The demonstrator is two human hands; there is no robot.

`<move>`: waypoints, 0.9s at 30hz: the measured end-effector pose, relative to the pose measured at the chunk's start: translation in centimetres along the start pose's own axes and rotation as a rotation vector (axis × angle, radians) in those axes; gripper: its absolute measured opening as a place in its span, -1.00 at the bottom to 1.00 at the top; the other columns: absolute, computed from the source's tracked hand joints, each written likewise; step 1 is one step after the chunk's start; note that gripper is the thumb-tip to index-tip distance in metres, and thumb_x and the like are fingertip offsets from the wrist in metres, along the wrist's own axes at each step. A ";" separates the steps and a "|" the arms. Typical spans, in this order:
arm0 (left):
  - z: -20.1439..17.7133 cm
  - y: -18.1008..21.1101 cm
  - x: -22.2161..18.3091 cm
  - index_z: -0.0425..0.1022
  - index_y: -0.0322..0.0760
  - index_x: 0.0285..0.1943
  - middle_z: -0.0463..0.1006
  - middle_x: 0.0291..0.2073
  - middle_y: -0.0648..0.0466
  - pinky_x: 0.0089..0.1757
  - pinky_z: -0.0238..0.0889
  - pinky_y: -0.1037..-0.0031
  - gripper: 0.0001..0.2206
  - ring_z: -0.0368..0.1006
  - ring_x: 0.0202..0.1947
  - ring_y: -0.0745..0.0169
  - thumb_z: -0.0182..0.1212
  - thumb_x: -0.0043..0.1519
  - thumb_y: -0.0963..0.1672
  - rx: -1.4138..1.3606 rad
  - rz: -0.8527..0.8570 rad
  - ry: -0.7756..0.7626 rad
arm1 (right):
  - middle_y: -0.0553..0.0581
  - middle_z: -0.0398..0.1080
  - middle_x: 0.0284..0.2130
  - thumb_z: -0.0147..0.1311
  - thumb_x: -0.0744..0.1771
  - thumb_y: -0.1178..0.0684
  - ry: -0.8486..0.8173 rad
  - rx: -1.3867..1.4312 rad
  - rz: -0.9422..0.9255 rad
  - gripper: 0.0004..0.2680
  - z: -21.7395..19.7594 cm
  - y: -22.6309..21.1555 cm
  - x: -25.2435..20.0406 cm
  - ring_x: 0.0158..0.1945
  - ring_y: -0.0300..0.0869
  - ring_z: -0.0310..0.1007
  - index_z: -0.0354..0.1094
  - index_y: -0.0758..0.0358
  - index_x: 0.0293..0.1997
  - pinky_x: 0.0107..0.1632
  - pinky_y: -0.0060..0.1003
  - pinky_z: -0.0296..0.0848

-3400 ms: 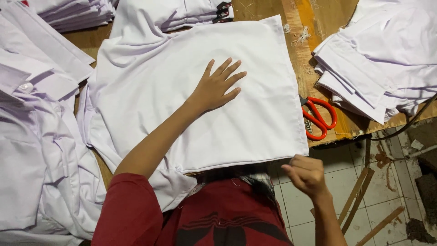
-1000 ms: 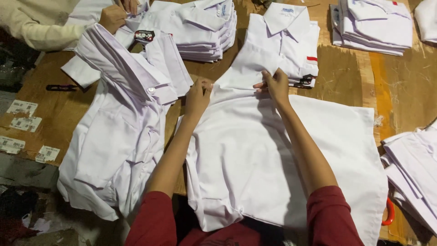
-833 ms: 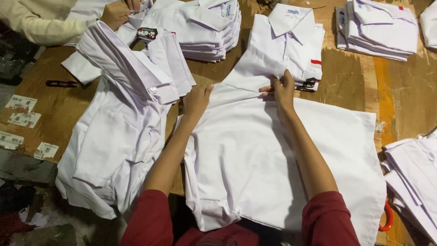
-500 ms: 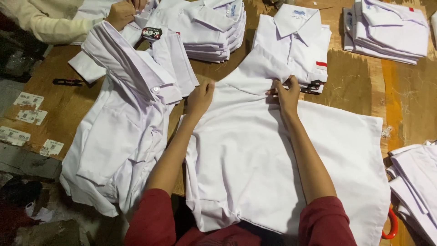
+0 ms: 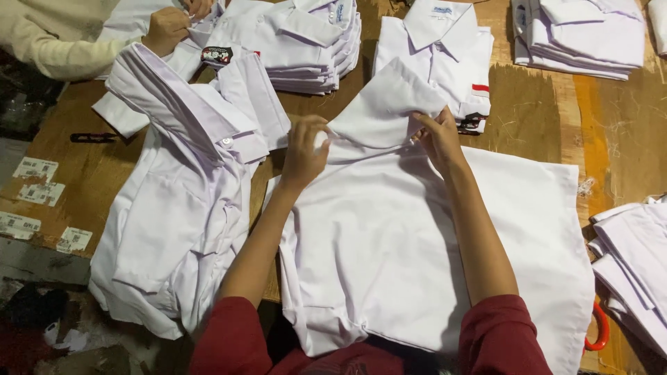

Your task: Trimming loose threads from a white uniform shirt with scissors and then folding it neatly for packaging.

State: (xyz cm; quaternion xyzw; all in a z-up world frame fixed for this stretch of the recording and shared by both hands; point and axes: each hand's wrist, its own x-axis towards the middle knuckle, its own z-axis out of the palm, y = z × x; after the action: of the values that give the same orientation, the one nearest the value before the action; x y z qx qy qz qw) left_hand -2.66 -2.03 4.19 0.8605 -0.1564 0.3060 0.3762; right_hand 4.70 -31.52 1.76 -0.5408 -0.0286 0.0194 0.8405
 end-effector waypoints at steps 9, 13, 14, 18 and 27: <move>3.1 4.9 2.0 0.58 -0.19 0.08 0.57 -0.15 0.10 -0.07 0.42 0.38 -0.79 0.53 -0.13 0.13 0.29 0.27 -0.16 -0.120 0.224 -0.022 | -0.08 0.29 -0.47 0.27 0.32 -0.18 0.087 -0.018 0.216 -0.75 4.3 -3.3 -2.3 -0.74 -0.15 0.35 0.34 0.04 -0.06 -0.68 -0.28 0.41; 4.2 3.9 3.0 0.62 -0.10 0.02 0.57 -0.17 0.17 -0.10 0.43 0.41 -0.76 0.53 -0.18 0.19 0.43 0.19 -0.08 -0.027 0.305 0.011 | -0.07 0.41 -0.34 0.26 0.32 -0.11 0.072 0.047 0.276 -0.76 3.1 -2.1 -1.8 -0.47 -0.17 0.54 0.37 0.06 0.02 -0.52 -0.32 0.52; 4.9 3.5 3.1 0.64 -0.10 -0.04 0.57 -0.18 0.18 -0.12 0.43 0.42 -0.79 0.53 -0.19 0.20 0.43 0.18 -0.06 0.006 0.348 0.020 | -0.06 0.45 -0.29 0.26 0.32 -0.08 0.076 0.077 0.297 -0.76 3.1 -2.3 -1.9 -0.40 -0.17 0.57 0.38 0.06 0.03 -0.44 -0.30 0.57; 5.5 2.8 2.7 0.69 0.00 -0.16 0.60 -0.21 0.28 -0.18 0.41 0.51 -0.89 0.52 -0.23 0.33 0.44 0.17 -0.08 0.101 0.416 0.069 | -0.05 0.47 -0.29 0.25 0.31 -0.06 0.033 0.078 0.337 -0.76 3.5 -2.7 -2.0 -0.35 -0.15 0.59 0.40 0.07 0.04 -0.38 -0.22 0.61; 3.1 3.3 3.2 0.67 -0.09 -0.33 0.69 -0.36 0.25 -0.30 0.50 0.54 -0.95 0.62 -0.35 0.25 0.46 0.16 -0.12 -0.105 0.347 0.083 | -0.07 0.46 -0.31 0.19 0.34 -0.02 -0.018 0.050 0.314 -0.80 3.0 -3.0 -1.8 -0.28 -0.21 0.60 0.38 0.05 0.05 -0.26 -0.18 0.65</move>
State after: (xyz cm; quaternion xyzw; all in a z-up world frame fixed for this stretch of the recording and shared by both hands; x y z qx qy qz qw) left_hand -0.65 -6.69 6.42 0.7863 -0.3028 0.3928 0.3683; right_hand 2.67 -30.20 5.71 -0.5174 0.0494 0.1559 0.8399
